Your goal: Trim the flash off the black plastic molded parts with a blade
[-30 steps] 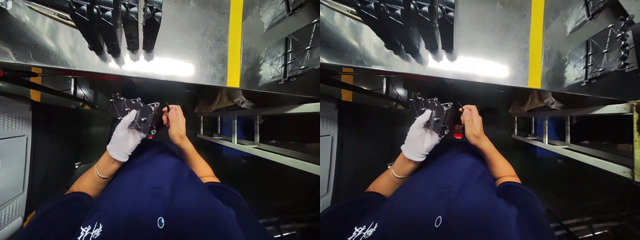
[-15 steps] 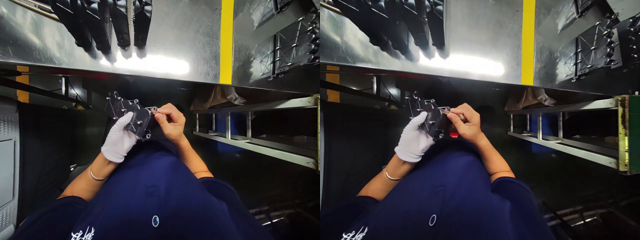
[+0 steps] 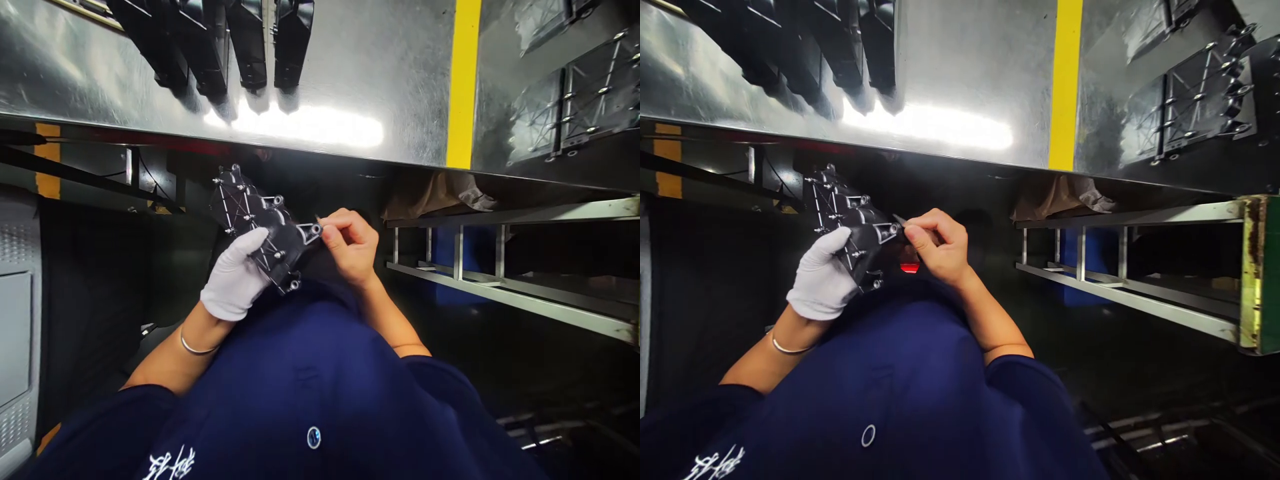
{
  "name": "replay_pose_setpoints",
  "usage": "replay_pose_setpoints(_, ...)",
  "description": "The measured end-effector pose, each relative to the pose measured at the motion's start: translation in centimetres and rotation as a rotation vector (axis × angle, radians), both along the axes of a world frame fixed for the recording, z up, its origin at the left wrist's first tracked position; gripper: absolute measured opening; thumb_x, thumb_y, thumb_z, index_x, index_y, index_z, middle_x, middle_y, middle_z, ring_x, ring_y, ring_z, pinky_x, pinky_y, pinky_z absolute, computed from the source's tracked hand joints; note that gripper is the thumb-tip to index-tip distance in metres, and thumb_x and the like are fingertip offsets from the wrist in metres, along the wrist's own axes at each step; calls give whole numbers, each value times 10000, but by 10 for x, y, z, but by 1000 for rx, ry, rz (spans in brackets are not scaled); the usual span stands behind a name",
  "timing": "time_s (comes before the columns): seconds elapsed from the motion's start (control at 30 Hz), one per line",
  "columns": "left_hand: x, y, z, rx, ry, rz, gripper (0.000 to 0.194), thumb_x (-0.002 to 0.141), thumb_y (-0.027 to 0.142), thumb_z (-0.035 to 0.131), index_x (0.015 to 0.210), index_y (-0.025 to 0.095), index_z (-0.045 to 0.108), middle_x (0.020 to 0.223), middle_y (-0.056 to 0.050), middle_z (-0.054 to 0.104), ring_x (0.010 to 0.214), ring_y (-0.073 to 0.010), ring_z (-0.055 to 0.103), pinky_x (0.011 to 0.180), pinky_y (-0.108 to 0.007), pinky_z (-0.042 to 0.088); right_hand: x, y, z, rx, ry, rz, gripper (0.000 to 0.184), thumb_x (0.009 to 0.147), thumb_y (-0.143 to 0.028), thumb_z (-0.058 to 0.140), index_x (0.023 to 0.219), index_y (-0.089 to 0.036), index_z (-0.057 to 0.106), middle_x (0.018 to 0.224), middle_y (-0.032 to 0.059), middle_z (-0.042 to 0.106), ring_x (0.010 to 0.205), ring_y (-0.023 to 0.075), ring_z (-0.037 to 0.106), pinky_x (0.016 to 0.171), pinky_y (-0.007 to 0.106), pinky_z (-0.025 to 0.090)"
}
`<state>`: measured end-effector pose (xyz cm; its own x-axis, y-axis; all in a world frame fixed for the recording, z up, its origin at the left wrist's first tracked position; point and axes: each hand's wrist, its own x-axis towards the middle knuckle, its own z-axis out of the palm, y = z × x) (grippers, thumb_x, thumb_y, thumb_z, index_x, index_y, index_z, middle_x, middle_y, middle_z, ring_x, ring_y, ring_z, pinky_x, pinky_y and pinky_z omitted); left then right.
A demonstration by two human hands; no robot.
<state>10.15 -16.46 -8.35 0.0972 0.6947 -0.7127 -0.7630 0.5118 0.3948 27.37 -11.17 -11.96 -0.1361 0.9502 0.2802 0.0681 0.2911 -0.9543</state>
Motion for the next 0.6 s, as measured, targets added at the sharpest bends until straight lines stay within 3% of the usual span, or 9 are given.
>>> replay_pose_setpoints(0.2, 0, 4, -3, -31, -6, 42, 152, 745, 255, 724, 888, 204, 708, 1016, -28, 765, 1231, -279, 607, 1044, -355, 534, -8, -8, 1, 94, 72, -24, 157, 899, -341, 637, 826, -206, 668, 719, -1, 651, 602, 102, 568, 531, 259, 452)
replay_pose_setpoints(0.43, -3, 5, -3, -48, 24, 46, 125, 776, 244, 684, 890, 205, 720, 983, -14, 765, 1155, -252, 655, 1020, -355, 548, -7, -8, 2, 198, 1, 12, 122, 880, -327, 662, 842, -212, 674, 733, 7, 666, 627, 120, 597, 532, 269, 477)
replay_pose_setpoints(0.6, 0, -8, 3, 97, 6, -76, 271, 685, 289, 770, 941, 201, 759, 1005, -54, 770, 1038, -312, 704, 925, -427, 600, -7, 3, -2, 45, 9, -171, 190, 891, -343, 656, 764, -201, 651, 672, -25, 609, 592, 88, 548, 566, 254, 464)
